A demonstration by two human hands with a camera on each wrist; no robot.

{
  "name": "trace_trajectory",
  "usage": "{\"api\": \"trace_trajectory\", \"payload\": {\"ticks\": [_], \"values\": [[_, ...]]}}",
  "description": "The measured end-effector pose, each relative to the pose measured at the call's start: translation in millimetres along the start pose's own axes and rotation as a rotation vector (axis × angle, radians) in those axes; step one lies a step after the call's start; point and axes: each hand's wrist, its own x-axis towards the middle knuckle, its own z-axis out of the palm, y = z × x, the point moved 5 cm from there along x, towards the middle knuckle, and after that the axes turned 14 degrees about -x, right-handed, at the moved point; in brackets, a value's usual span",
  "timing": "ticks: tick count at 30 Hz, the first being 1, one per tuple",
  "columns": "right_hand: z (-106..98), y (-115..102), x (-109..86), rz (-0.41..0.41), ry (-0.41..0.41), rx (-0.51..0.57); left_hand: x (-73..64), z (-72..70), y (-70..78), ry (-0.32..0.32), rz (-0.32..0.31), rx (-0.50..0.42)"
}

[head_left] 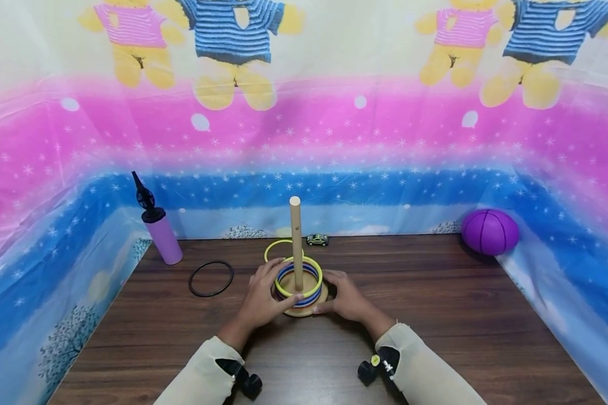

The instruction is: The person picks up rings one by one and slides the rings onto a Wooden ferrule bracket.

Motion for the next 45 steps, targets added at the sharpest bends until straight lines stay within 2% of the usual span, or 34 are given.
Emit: {"api": "trace_trajectory", "payload": {"ticks": [7, 23, 45], "values": [[1.2, 1.0, 0.1, 0.016, -0.006, 0.003, -0.3, 2.4, -0.9, -0.024, -0.019, 0.040], [-0.1, -1.7, 0.4, -0.003, -0.013, -0.010, -0.7, 2.3, -2.2, -0.010, -0.002, 0.032], [-0.5, 0.3, 0.0, 0.001, -0.028, -0.008, -1.7, 2.8, -3.5, -0.028, 0.006, -0.002]]}}
